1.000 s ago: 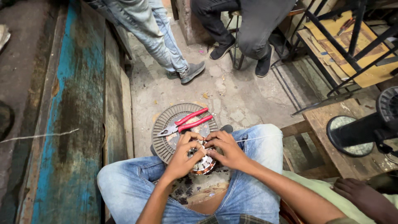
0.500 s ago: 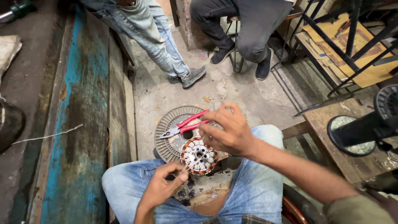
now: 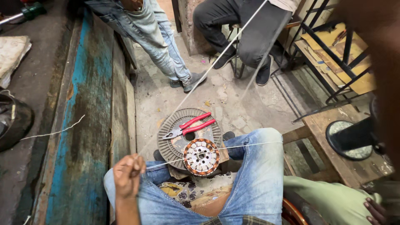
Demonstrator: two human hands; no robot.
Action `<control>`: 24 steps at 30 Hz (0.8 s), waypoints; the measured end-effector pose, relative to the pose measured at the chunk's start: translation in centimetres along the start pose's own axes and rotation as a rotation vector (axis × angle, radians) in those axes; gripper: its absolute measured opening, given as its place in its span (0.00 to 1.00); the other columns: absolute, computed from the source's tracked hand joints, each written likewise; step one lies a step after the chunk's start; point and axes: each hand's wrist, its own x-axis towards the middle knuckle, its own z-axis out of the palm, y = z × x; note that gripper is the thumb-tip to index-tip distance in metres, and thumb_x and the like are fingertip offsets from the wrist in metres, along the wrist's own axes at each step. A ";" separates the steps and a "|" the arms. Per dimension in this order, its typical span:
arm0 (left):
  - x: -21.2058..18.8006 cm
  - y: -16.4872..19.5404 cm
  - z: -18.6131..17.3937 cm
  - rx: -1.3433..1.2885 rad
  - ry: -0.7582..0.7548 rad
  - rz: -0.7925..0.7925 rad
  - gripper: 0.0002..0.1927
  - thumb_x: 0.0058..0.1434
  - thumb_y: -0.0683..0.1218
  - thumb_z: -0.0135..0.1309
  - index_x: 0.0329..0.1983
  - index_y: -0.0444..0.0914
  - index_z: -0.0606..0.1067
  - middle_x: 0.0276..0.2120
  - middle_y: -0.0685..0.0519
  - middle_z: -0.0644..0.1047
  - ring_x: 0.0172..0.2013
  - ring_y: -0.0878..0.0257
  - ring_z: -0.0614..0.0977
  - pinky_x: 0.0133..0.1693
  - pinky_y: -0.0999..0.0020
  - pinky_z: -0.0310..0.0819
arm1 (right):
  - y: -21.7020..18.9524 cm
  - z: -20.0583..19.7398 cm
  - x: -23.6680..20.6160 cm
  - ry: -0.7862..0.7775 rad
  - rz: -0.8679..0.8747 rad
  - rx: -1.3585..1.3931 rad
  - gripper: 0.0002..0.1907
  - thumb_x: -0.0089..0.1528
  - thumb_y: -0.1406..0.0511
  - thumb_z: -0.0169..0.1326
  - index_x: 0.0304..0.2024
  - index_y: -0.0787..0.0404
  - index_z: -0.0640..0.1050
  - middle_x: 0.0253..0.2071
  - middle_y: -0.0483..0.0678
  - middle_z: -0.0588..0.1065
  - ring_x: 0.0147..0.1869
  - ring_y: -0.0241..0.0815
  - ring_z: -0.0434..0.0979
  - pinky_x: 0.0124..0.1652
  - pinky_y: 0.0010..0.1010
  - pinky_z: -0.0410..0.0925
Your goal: The person sits on the floor and winds white wire around the slots of a motor stator by hand. They repeatedly pull the wire, thread it through slots, and wrap it around the stator core. A pair of pliers rests on a fan guard nearby but is not used.
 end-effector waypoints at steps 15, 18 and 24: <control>4.8 4.0 0.4 -0.624 -0.166 0.077 0.13 0.73 0.50 0.55 0.33 0.42 0.70 0.22 0.61 0.57 0.25 0.70 0.56 0.31 0.70 0.51 | -3.7 -1.6 -3.1 -0.737 -0.072 0.808 0.30 0.58 0.61 0.67 0.60 0.56 0.71 0.61 0.50 0.72 0.65 0.48 0.70 0.61 0.43 0.62; 9.1 4.5 3.4 -0.097 0.014 -0.120 0.11 0.73 0.46 0.54 0.33 0.42 0.71 0.22 0.62 0.59 0.23 0.72 0.58 0.26 0.73 0.49 | -1.1 -2.7 -7.3 -0.757 -0.044 0.832 0.33 0.57 0.61 0.66 0.63 0.56 0.70 0.62 0.50 0.72 0.67 0.48 0.69 0.62 0.43 0.61; 10.4 2.1 16.5 0.739 -0.350 -0.102 0.10 0.62 0.48 0.59 0.42 0.38 0.83 0.30 0.59 0.83 0.24 0.70 0.76 0.26 0.71 0.70 | 5.2 6.2 -11.4 -0.565 0.736 0.076 0.37 0.56 0.60 0.64 0.67 0.55 0.68 0.66 0.50 0.71 0.70 0.49 0.68 0.65 0.43 0.60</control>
